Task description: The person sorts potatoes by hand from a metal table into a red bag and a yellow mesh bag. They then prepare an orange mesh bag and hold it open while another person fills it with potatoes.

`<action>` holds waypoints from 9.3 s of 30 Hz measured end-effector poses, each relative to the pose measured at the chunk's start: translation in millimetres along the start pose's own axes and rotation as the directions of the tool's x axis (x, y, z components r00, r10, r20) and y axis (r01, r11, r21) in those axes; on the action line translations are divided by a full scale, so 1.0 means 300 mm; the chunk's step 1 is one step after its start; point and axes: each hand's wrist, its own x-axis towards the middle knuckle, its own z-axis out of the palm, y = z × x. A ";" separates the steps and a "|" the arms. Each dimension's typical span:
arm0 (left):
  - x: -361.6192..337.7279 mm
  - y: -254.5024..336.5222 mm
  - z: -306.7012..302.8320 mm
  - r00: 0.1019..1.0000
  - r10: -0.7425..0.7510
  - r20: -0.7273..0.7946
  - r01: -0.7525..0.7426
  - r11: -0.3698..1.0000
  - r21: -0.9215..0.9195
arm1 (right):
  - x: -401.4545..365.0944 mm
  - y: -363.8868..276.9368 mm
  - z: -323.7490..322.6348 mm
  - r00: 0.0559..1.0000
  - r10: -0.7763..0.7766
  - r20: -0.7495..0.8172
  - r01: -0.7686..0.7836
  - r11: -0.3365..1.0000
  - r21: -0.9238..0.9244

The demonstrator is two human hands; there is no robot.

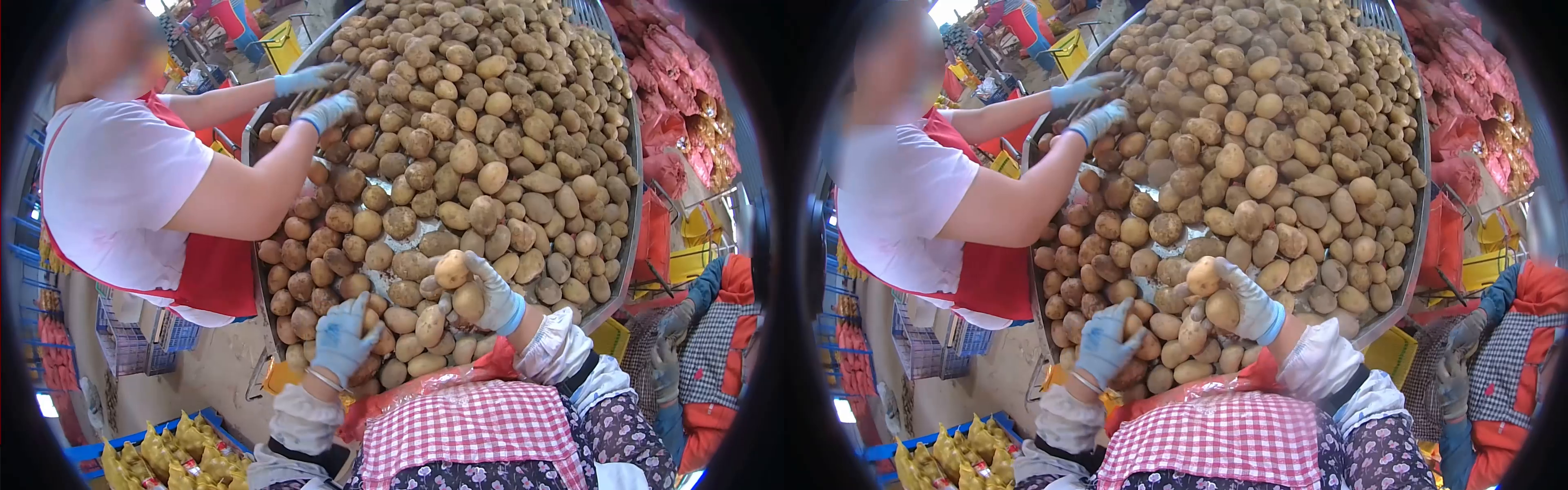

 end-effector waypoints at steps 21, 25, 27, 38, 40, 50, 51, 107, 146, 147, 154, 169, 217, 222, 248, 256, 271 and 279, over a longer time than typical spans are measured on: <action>0.151 0.055 0.027 0.964 0.266 -0.002 -0.265 0.959 0.097 | -0.110 -0.078 -0.091 0.885 -0.417 -0.209 0.397 0.908 -0.132; 0.366 -0.061 -0.031 0.853 0.106 -0.511 -0.207 0.967 -0.146 | -0.104 -0.068 -0.046 0.890 -0.358 -0.283 0.297 0.925 -0.236; 0.496 -0.136 -0.034 0.896 -0.061 -0.439 0.134 0.982 0.136 | -0.109 -0.076 -0.043 0.927 -0.306 -0.216 0.288 0.951 -0.114; 0.316 -0.052 0.040 0.988 0.139 -0.061 -0.135 0.989 0.061 | -0.122 -0.116 -0.066 0.946 -0.289 -0.148 0.313 0.934 0.175; 0.355 -0.130 -0.032 0.994 -0.061 0.090 0.091 0.924 -0.370 | -0.115 -0.109 -0.049 0.939 -0.281 -0.199 0.284 0.959 -0.019; 0.678 -0.359 -0.031 0.974 -0.100 -0.203 0.166 0.925 0.340 | -0.131 -0.093 -0.053 0.904 -0.277 -0.324 0.296 0.955 0.007; 0.659 -0.324 -0.054 0.982 -0.093 -0.167 0.147 0.926 0.347 | -0.134 -0.088 -0.055 0.903 -0.278 -0.327 0.298 0.954 0.011; 0.413 -0.024 -0.080 0.949 0.128 0.287 0.275 -0.778 -0.564 | -0.457 0.038 -0.036 0.824 -0.428 -0.372 0.517 0.837 0.182; 0.349 0.471 0.195 0.888 0.056 0.456 0.395 -0.603 -0.694 | -1.008 -0.441 -0.405 0.609 -0.766 -0.206 0.784 0.544 0.298; 0.361 0.407 0.233 0.897 0.158 0.412 0.422 -0.578 -0.698 | -1.032 -0.487 -0.433 0.516 -0.762 -0.391 0.856 0.457 0.240; 0.410 0.615 0.194 0.865 0.134 0.483 0.470 -0.550 -0.690 | -1.189 -0.950 -0.747 -0.006 -0.696 -0.718 0.994 -0.081 0.070; 0.538 0.739 0.223 0.867 0.492 -0.081 -0.499 0.859 -0.114 | -0.562 -0.394 -0.368 0.942 -0.308 0.134 0.202 0.837 0.508; 0.285 0.316 0.204 0.992 -0.094 -0.083 0.103 0.988 0.111 | -0.727 -1.315 -0.587 0.265 -0.801 -0.537 0.880 0.429 -0.205; 0.305 0.356 0.155 0.990 -0.123 -0.061 0.130 0.983 0.128 | -0.478 -0.787 -0.316 0.582 -0.715 -0.388 0.434 0.676 -0.595; -0.326 -0.019 0.126 0.900 -0.425 -0.102 0.435 0.893 0.119 | 0.040 0.142 0.015 0.952 0.222 0.213 0.302 -0.804 -0.513; -0.383 -0.125 0.211 0.909 -0.344 -0.235 0.341 0.938 -0.054 | 0.063 0.162 -0.005 0.955 0.130 0.265 0.274 -0.724 -0.633; -0.410 -0.045 0.058 0.966 -0.185 -0.181 0.197 0.979 0.047 | -0.038 0.212 0.087 0.907 0.149 0.393 0.358 -0.765 -0.536; -0.367 -0.062 -0.021 0.907 -0.270 -0.321 0.266 0.962 -0.059 | 0.068 0.310 0.143 0.866 0.377 0.328 0.498 -0.699 -0.513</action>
